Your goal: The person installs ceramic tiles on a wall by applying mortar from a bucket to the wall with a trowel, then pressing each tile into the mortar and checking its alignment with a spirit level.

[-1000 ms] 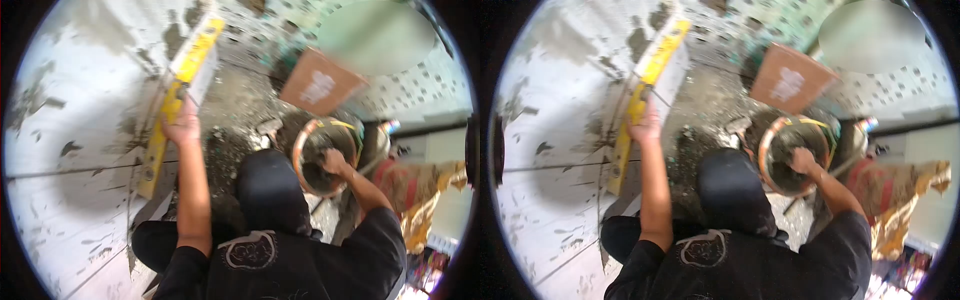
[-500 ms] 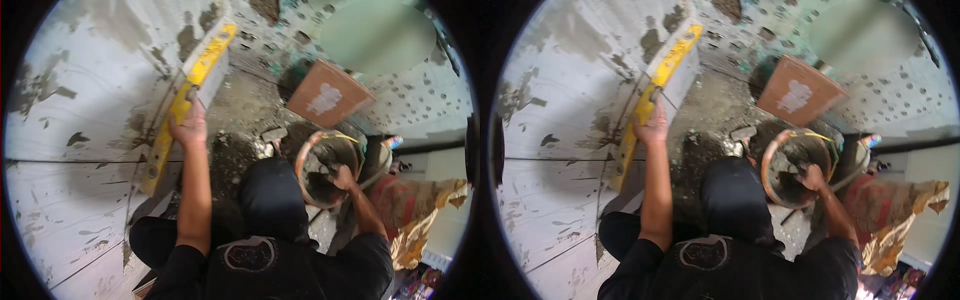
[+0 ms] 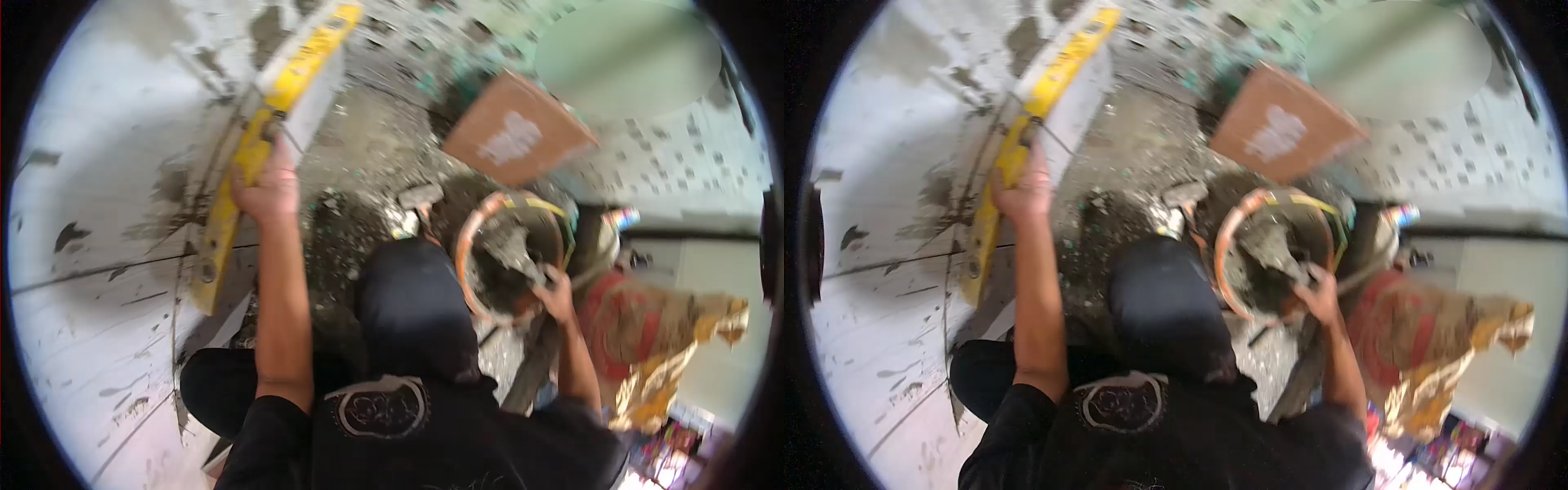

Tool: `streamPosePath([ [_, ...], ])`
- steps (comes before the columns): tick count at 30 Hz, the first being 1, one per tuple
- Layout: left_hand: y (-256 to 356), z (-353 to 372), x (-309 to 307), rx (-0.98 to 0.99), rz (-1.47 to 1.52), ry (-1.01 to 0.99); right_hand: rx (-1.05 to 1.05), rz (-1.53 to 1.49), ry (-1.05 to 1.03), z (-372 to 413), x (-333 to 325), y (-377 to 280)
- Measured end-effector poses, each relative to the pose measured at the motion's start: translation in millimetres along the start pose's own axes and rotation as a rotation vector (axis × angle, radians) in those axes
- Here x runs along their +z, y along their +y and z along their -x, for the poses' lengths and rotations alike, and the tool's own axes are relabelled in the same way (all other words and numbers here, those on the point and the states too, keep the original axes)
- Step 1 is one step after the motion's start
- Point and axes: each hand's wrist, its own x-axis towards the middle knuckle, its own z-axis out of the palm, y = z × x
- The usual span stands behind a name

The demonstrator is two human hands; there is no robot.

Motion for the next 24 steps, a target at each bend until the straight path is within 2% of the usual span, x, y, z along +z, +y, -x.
streamPosePath([
  [1, -3.0, -0.4, 1.2, 0.048, -0.072, 0.002, 0.027, -0.027, 0.015, -4.7, -2.2, 4.4],
  [3, -12.6, 10.1, 19.1, 0.142, -0.212, 0.203, 0.080, -0.154, 0.029, -28.4, -7.5, -28.7],
  [5, -14.1, 12.5, 25.9, 0.142, -0.197, 0.309, -0.142, -0.140, 0.008, -68.8, -15.0, -70.8],
  [9, -12.2, 13.3, 28.5, 0.098, -0.099, 0.332, -0.300, -0.193, -0.053, -167.2, -10.7, -168.8],
  [11, -10.0, 12.4, 21.8, 0.087, -0.095, 0.328, -0.403, -0.001, -0.064, -222.4, -14.0, -212.8],
  [13, -9.4, 12.3, 20.3, 0.075, -0.104, 0.316, -0.602, 0.195, -0.011, -267.7, -11.3, -270.4],
  [14, -10.2, 13.6, 23.0, 0.084, -0.108, 0.310, -0.701, 0.408, 0.043, -289.9, -10.0, -297.2],
  [15, -10.1, 13.9, 22.7, 0.085, -0.103, 0.315, -0.714, 0.409, -0.045, -306.6, -7.1, -326.7],
  [16, -9.7, 13.2, 20.6, 0.085, -0.098, 0.318, -0.776, 0.597, -0.071, -338.1, -5.6, -344.1],
  [17, -9.6, 13.1, 20.6, 0.087, -0.093, 0.321, -0.788, 0.592, -0.096, -348.7, 2.2, -368.8],
  [19, -9.2, 15.6, 24.6, 0.081, -0.078, 0.309, -0.902, 0.822, -0.134, -370.2, 18.5, -410.0],
  [20, -8.7, 14.7, 22.7, 0.074, -0.074, 0.296, -0.935, 0.885, -0.217, -388.7, 29.4, -423.4],
  [21, -8.4, 14.3, 20.0, 0.064, -0.073, 0.288, -0.957, 0.979, -0.203, -404.1, 42.5, -433.7],
  [22, -8.0, 13.4, 17.2, 0.065, -0.083, 0.283, -0.858, 1.091, -0.213, -413.8, 56.5, -444.1],
  [24, -7.3, 13.3, 16.4, 0.054, -0.083, 0.269, -0.737, 1.099, -0.309, -411.9, 74.3, -464.4],
])
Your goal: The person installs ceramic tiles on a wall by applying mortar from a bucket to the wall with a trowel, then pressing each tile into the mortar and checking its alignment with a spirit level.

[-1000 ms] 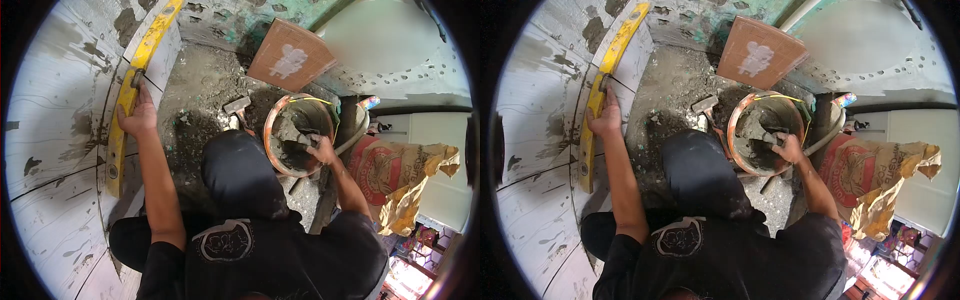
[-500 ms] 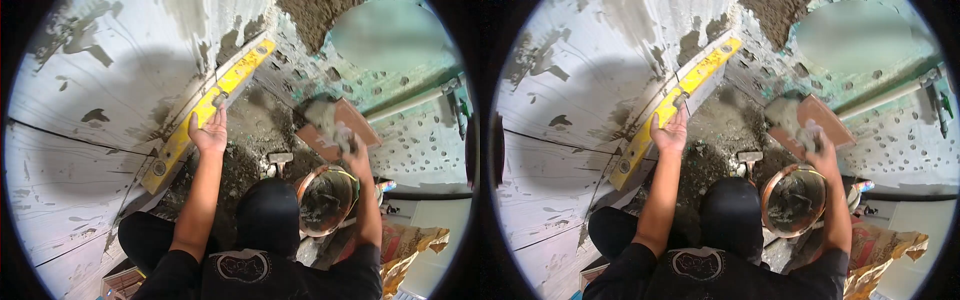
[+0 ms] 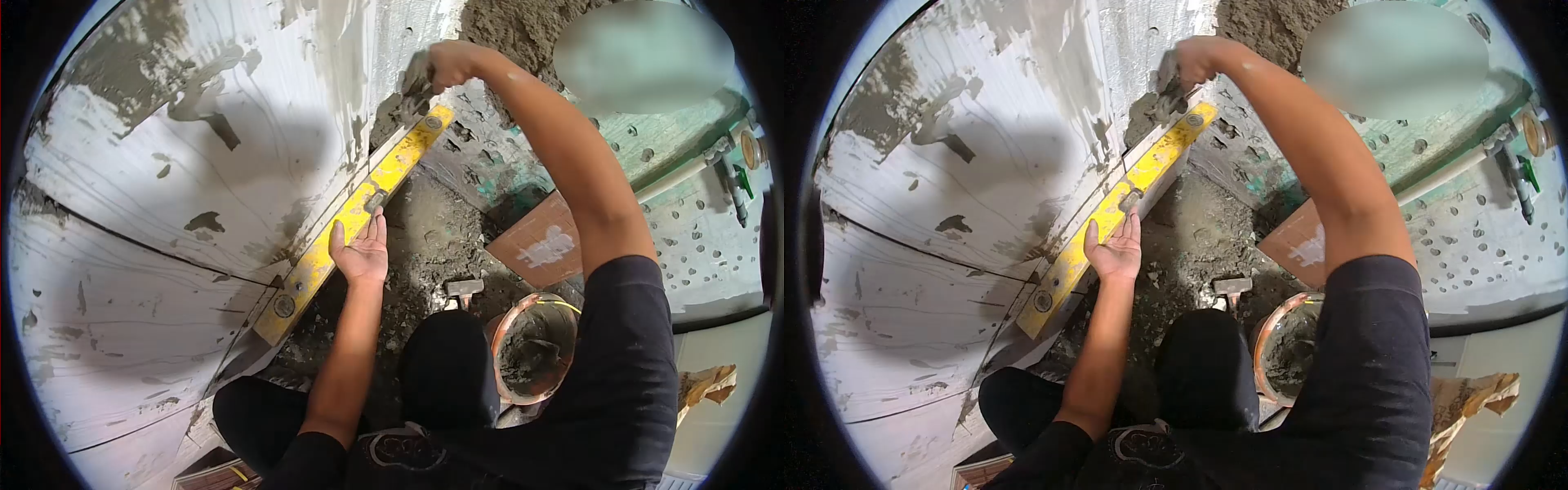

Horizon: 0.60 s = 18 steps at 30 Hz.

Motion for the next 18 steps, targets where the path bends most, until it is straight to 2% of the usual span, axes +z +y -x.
streamPosePath([
  [3, -0.4, -1.3, -2.2, -0.005, 0.007, 0.013, 0.066, -0.089, -0.064, -1.5, -21.6, -10.6],
  [7, -0.1, 1.2, 2.6, 0.020, -0.013, 0.013, -0.043, -0.083, 0.007, -4.4, -32.7, -1.8],
  [11, -1.3, -0.3, 0.3, 0.007, -0.005, 0.039, 0.124, -0.041, -0.029, 8.9, -39.4, -20.1],
  [12, -1.2, -1.6, -0.7, 0.004, 0.010, 0.024, 0.019, -0.001, 0.045, -16.3, -29.5, 6.1],
  [15, -1.5, 1.5, 3.1, 0.034, -0.029, 0.031, 0.055, 0.071, -0.245, -12.5, -60.8, -1.9],
  [18, -0.8, 0.5, 1.9, 0.004, 0.001, 0.037, 0.134, 0.097, -0.233, -1.0, -65.6, -0.8],
])
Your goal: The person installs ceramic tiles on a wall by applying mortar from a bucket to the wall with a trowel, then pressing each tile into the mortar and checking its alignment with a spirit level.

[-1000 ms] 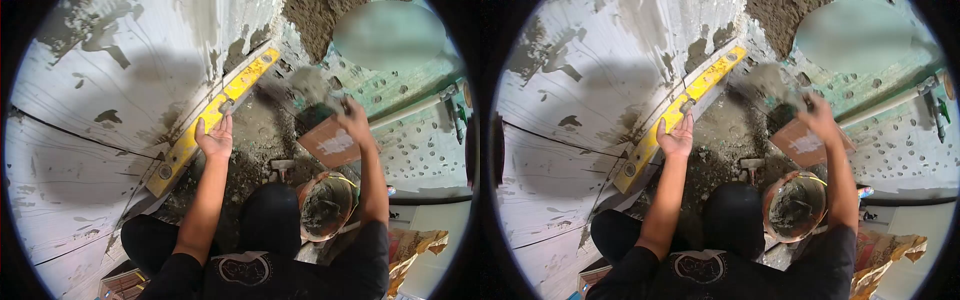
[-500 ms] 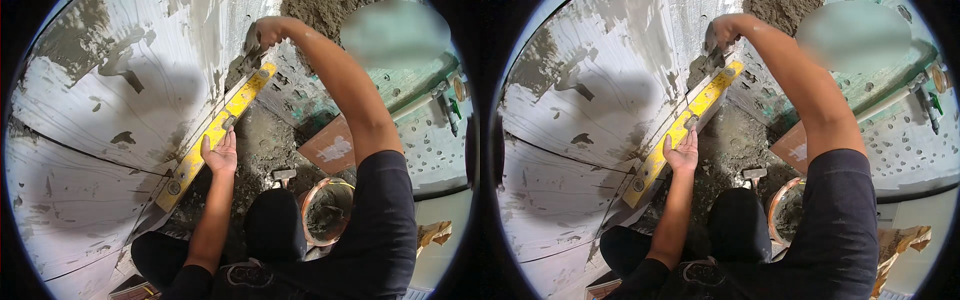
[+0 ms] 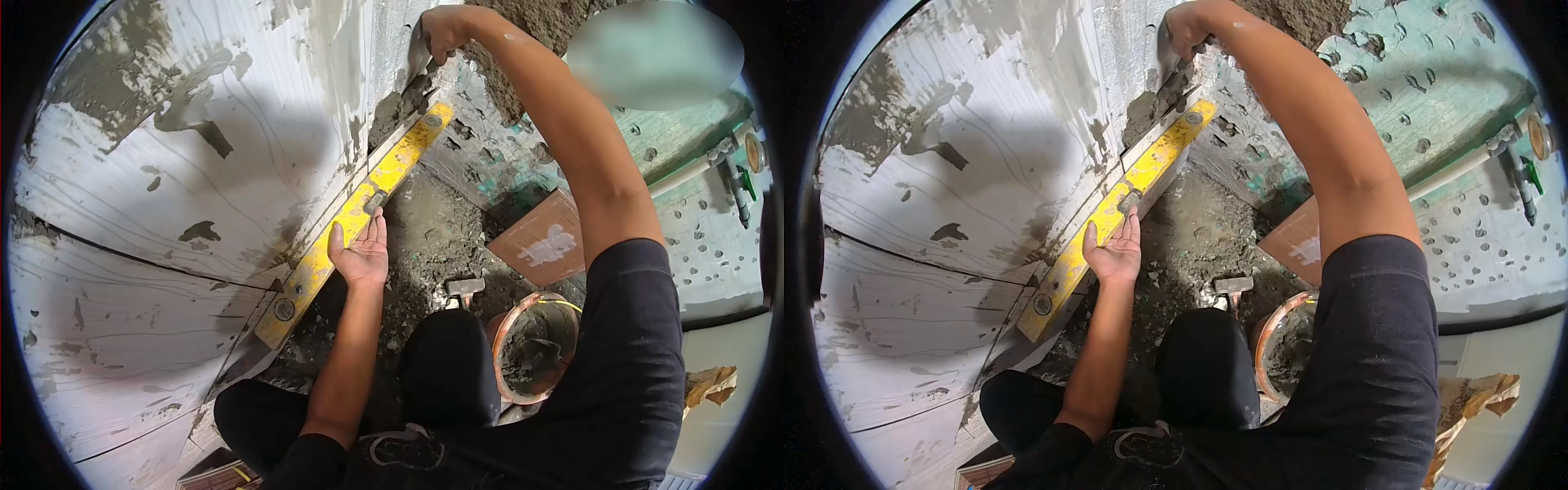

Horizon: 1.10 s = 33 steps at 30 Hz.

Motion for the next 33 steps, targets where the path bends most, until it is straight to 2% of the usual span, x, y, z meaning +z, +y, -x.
streamPosePath([
  [1, -0.1, 0.2, 0.8, 0.009, -0.013, -0.005, 0.016, 0.012, 0.008, 1.3, -3.8, -4.6],
  [3, -0.5, 2.2, 1.5, 0.027, -0.044, -0.011, -0.263, -0.032, 0.295, 10.0, 6.7, 4.2],
  [5, -1.5, 0.6, -2.0, 0.014, -0.035, -0.018, -0.036, -0.098, 0.241, -14.2, 25.9, 8.1],
  [6, -1.5, 1.0, -1.6, 0.003, -0.022, -0.013, -0.019, -0.120, 0.271, -13.8, 30.6, 7.6],
  [9, 1.8, 0.7, -2.1, 0.017, -0.003, -0.024, -0.148, -0.059, 0.345, -3.3, 21.0, 13.3],
  [14, 0.9, -1.5, -6.2, -0.005, 0.002, -0.019, 0.011, 0.126, 0.329, -18.7, 36.0, -1.6],
  [17, -1.1, 0.2, 0.2, 0.006, 0.000, -0.030, 0.028, 0.078, 0.366, -18.4, 36.9, 4.1],
  [19, 1.4, 1.6, -1.7, 0.000, 0.008, -0.048, -0.157, 0.271, 0.352, -9.4, 22.8, 9.1],
  [21, 1.7, 0.6, -5.5, 0.002, 0.007, -0.039, -0.115, 0.162, 0.367, -13.7, 29.7, 15.0],
  [24, -0.1, -0.9, -2.1, -0.010, 0.027, -0.022, 0.106, 0.097, 0.358, -18.1, 54.6, 4.8],
  [27, 0.5, -0.8, -3.7, 0.006, -0.003, -0.051, 0.033, 0.127, 0.423, -9.6, 41.5, 12.0],
  [28, 1.5, -0.5, -3.8, -0.003, 0.023, -0.055, 0.044, 0.096, 0.378, -13.0, 37.6, 15.1],
  [31, 1.5, -2.4, -5.6, -0.014, 0.035, -0.039, 0.071, 0.063, 0.438, 11.5, 39.0, 2.5],
  [33, 0.1, -2.7, -2.8, -0.020, 0.033, -0.040, 0.077, 0.037, 0.446, 8.2, 42.1, 18.4],
])
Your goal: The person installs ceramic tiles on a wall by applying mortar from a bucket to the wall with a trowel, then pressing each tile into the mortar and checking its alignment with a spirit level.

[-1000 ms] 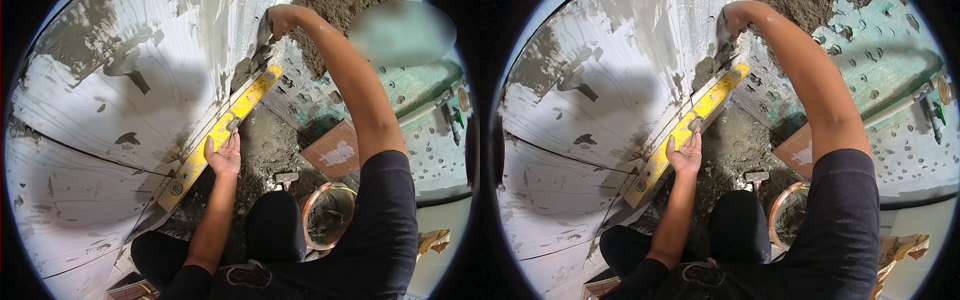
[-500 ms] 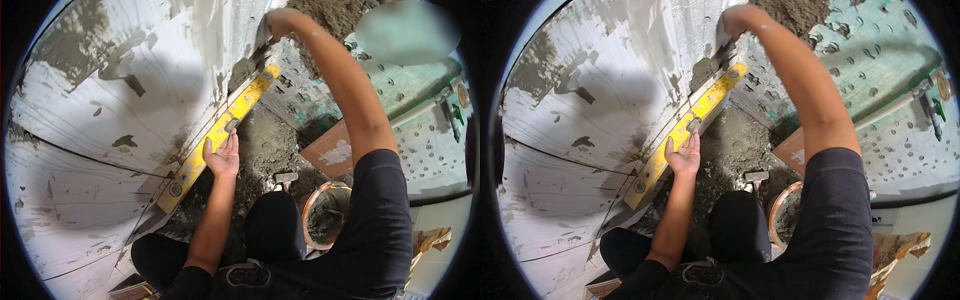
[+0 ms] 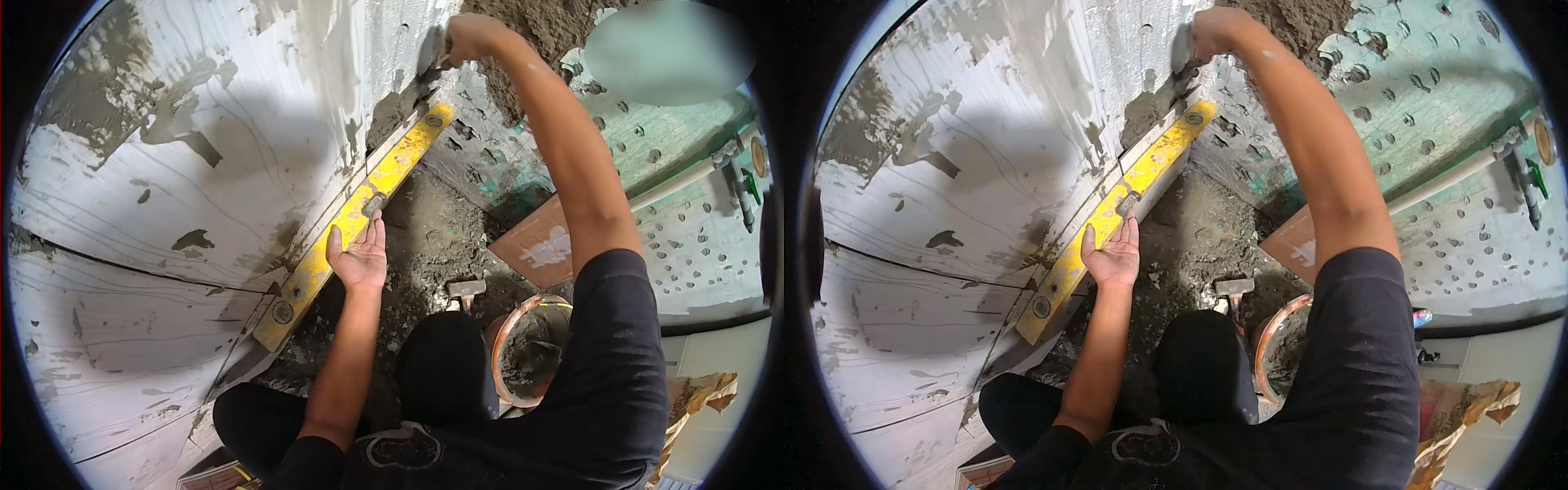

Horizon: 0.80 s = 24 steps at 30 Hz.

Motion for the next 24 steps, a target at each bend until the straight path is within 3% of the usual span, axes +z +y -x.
streamPosePath([
  [5, 0.4, 4.2, 1.6, 0.014, -0.017, 0.008, -0.006, -0.208, 0.075, 30.0, 23.8, 25.9],
  [11, -1.9, 2.8, 2.2, 0.043, -0.064, -0.006, 0.147, -0.619, 0.246, 73.5, 70.5, 40.3],
  [18, -0.5, 2.2, -0.2, 0.028, -0.032, -0.003, 0.215, -0.391, 0.046, 81.5, 57.1, 37.0],
  [24, -0.8, 2.5, 0.8, 0.042, -0.049, 0.035, 0.212, -0.379, 0.015, 88.6, 82.5, 35.4],
])
